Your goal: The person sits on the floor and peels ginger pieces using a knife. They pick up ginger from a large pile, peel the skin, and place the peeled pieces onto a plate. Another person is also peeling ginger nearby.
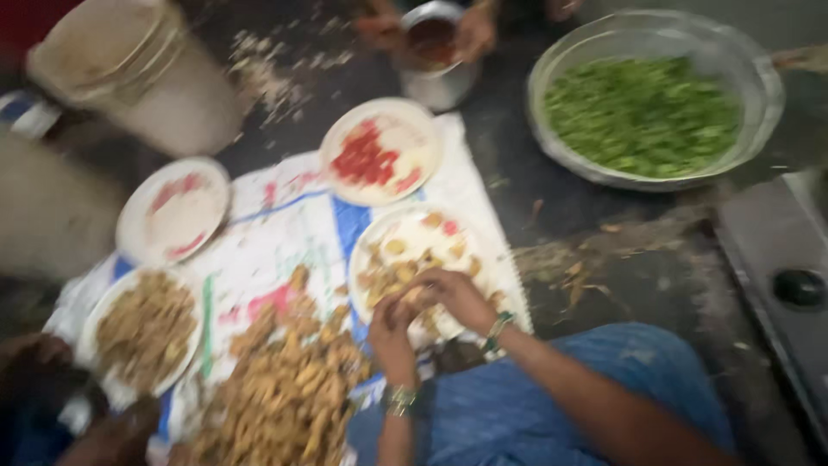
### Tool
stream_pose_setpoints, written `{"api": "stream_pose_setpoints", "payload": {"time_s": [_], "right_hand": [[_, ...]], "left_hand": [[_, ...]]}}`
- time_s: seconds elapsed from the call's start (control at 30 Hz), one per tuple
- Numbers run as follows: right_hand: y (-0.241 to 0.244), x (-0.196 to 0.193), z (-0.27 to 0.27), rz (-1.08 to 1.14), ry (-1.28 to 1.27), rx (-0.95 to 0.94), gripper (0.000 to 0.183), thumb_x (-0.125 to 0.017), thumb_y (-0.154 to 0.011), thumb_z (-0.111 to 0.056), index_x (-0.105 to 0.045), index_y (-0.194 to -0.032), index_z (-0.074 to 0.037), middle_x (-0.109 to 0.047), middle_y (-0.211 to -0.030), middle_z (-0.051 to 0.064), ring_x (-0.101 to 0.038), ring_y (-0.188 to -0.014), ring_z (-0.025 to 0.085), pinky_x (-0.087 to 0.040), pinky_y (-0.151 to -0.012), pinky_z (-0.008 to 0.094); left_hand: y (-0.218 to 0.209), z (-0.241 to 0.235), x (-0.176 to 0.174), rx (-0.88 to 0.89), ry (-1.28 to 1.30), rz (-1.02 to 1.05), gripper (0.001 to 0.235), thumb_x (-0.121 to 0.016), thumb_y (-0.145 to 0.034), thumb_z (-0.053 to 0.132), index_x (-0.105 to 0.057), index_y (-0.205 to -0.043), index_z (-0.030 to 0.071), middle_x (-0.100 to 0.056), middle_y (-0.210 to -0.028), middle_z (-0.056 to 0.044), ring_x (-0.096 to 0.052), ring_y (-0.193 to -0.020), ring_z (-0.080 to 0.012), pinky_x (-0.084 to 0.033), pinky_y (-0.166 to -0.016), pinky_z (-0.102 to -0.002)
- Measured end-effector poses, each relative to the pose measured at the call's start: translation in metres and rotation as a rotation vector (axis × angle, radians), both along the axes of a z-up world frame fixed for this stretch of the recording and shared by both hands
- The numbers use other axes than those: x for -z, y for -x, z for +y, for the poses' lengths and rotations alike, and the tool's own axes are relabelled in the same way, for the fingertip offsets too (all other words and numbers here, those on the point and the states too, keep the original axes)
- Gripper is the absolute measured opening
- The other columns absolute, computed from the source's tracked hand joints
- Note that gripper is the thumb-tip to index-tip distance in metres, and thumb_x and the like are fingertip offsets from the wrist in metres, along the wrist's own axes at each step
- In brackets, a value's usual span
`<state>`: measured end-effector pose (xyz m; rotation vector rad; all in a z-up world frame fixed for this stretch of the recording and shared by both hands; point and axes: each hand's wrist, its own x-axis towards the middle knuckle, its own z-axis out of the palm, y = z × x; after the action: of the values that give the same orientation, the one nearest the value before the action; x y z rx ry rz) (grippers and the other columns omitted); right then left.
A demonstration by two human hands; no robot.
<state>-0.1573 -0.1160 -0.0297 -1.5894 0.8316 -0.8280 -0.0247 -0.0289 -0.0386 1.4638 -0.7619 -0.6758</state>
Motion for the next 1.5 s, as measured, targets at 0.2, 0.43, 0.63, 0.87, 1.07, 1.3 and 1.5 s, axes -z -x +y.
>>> {"api": "stream_pose_setpoints", "payload": {"time_s": [0.2,0.43,0.63,0.87,1.07,1.3,1.5], "right_hand": [[0.003,0.017,0.007,0.065,-0.219,-0.024,0.025,-0.07,-0.092,-0.009,-0.071,-0.116,-0.001,-0.073,-0.099,0.005,-0.065,-0.083,0.011,-0.054,-0.071,0.028],[-0.004,-0.002,0.019,0.002,-0.3,0.04,0.024,-0.072,-0.09,-0.008,-0.072,-0.112,0.002,-0.073,-0.097,0.004,-0.067,-0.087,0.01,-0.055,-0.077,0.024],[-0.025,-0.013,-0.01,0.122,-0.193,0.13,0.028,-0.071,-0.095,-0.011,-0.073,-0.12,0.002,-0.075,-0.103,0.006,-0.066,-0.091,0.01,-0.054,-0.084,0.024],[-0.009,-0.063,-0.023,-0.116,-0.191,0.083,0.032,-0.063,-0.107,-0.001,-0.063,-0.139,-0.002,-0.068,-0.131,0.007,-0.065,-0.115,0.013,-0.057,-0.098,0.027],[0.012,-0.085,-0.028,-0.121,-0.171,0.17,0.026,-0.063,-0.1,-0.002,-0.064,-0.127,-0.004,-0.069,-0.125,0.004,-0.068,-0.111,0.01,-0.058,-0.091,0.024],[0.03,-0.069,-0.013,-0.04,-0.104,0.081,0.027,-0.065,-0.105,-0.002,-0.066,-0.132,0.002,-0.071,-0.127,0.01,-0.065,-0.103,0.012,-0.055,-0.09,0.025],[0.036,-0.077,-0.009,-0.093,-0.175,0.071,0.029,-0.065,-0.099,-0.004,-0.066,-0.127,0.001,-0.071,-0.123,0.007,-0.068,-0.102,0.01,-0.056,-0.086,0.025]], "left_hand": [[0.003,0.017,0.022,-0.05,-0.095,0.047,0.025,-0.072,-0.091,0.004,-0.072,-0.115,-0.002,-0.075,-0.099,-0.008,-0.071,-0.09,-0.0149,-0.057,-0.079,-0.028],[0.004,0.013,0.021,-0.058,0.0,0.377,0.023,-0.071,-0.094,0.004,-0.072,-0.116,-0.003,-0.075,-0.1,-0.009,-0.067,-0.086,-0.0137,-0.054,-0.076,-0.027],[-0.005,-0.024,0.028,-0.215,0.03,0.08,0.017,-0.069,-0.101,0.009,-0.072,-0.115,0.0,-0.075,-0.102,-0.01,-0.07,-0.094,-0.0167,-0.055,-0.088,-0.03],[-0.063,-0.004,-0.004,-0.22,-0.152,-0.513,0.04,-0.08,-0.073,0.012,-0.074,-0.112,0.01,-0.068,-0.116,-0.013,-0.062,-0.105,-0.0344,-0.05,-0.093,-0.044],[-0.18,0.076,-0.001,-0.053,-0.639,-1.054,0.044,-0.075,-0.064,0.007,-0.073,-0.108,0.012,-0.067,-0.106,-0.016,-0.057,-0.103,-0.045,-0.045,-0.083,-0.061],[-0.203,0.108,0.039,-0.055,-0.378,-0.991,0.02,-0.064,-0.081,0.002,-0.069,-0.099,0.011,-0.064,-0.102,-0.016,-0.061,-0.1,-0.0405,-0.05,-0.09,-0.049],[-0.193,0.105,0.045,0.021,-0.577,-0.911,0.017,-0.07,-0.08,0.011,-0.07,-0.096,0.007,-0.062,-0.11,-0.021,-0.061,-0.093,-0.0429,-0.05,-0.084,-0.051]]}}
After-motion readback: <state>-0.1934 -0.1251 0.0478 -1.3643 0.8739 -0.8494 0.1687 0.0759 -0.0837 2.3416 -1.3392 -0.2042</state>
